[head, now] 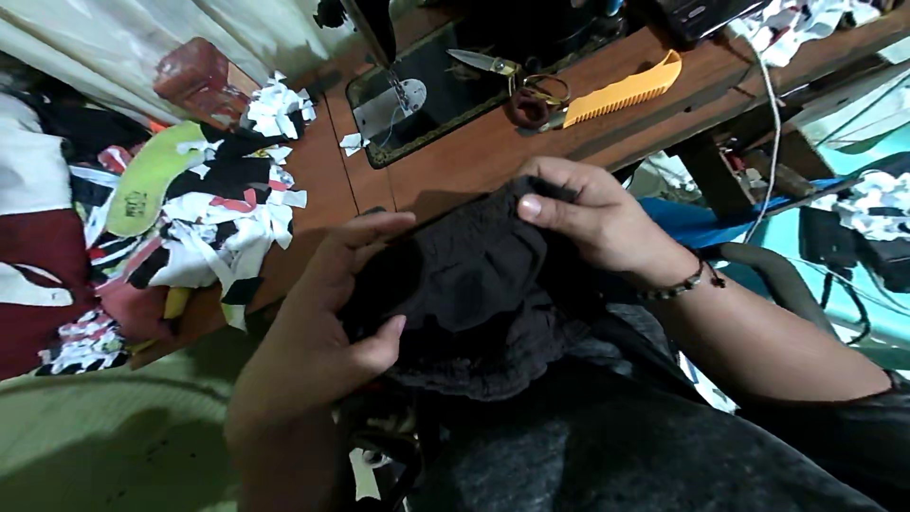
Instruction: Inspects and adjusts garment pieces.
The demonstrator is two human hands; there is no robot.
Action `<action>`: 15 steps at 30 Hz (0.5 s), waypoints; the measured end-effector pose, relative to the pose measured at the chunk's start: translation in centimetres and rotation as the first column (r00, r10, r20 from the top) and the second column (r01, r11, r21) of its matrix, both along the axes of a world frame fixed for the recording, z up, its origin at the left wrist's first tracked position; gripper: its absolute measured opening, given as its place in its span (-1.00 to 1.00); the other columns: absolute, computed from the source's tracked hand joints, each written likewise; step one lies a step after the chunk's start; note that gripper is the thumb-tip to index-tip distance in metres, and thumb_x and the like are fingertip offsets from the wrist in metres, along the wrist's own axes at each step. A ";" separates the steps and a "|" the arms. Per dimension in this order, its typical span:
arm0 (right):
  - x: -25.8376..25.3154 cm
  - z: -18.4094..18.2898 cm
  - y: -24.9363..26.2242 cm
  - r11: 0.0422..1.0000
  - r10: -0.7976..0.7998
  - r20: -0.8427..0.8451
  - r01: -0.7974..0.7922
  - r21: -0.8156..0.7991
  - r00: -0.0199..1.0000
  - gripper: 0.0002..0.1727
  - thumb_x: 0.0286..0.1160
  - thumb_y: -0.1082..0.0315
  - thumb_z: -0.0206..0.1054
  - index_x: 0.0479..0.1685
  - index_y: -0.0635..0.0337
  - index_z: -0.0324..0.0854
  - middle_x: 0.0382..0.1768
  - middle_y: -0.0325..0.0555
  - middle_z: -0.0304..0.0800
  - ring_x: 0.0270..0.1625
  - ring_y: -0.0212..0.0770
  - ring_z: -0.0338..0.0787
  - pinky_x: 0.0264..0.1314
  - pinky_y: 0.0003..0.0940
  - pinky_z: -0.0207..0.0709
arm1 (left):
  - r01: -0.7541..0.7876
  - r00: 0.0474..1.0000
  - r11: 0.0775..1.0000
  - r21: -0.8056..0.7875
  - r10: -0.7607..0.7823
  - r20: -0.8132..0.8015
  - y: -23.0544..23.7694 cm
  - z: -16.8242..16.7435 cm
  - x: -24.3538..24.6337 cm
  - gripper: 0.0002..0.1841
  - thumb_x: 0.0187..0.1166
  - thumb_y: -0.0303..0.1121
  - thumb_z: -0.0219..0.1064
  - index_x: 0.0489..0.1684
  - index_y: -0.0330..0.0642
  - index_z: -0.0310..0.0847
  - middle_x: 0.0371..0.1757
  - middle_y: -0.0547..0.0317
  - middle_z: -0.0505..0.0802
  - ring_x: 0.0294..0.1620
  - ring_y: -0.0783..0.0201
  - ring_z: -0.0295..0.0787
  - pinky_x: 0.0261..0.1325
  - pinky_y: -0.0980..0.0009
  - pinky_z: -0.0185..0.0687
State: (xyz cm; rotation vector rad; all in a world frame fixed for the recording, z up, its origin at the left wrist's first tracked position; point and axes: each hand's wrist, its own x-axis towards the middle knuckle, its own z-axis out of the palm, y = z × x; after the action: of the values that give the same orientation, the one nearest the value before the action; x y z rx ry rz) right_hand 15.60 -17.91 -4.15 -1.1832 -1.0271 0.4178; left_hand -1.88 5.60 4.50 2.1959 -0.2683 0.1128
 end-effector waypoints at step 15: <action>3.0 4.0 -3.4 0.933 -0.345 0.195 0.311 0.184 0.918 -0.87 0.73 0.39 0.19 -0.04 0.04 0.67 -0.15 -0.55 0.75 -0.09 -0.64 0.73 0.05 -0.65 0.67 | -0.295 0.954 0.920 0.258 0.296 0.036 1.4 0.5 1.7 -0.48 0.24 -0.54 0.41 0.30 -0.08 0.67 0.05 0.30 0.89 -0.02 0.51 0.84 0.09 0.47 0.82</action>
State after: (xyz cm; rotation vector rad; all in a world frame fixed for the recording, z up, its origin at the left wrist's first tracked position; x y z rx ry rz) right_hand 18.62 -21.29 -0.15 -1.2580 -1.0080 -0.0605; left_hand -0.20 7.05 4.99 2.4884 0.0593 0.2534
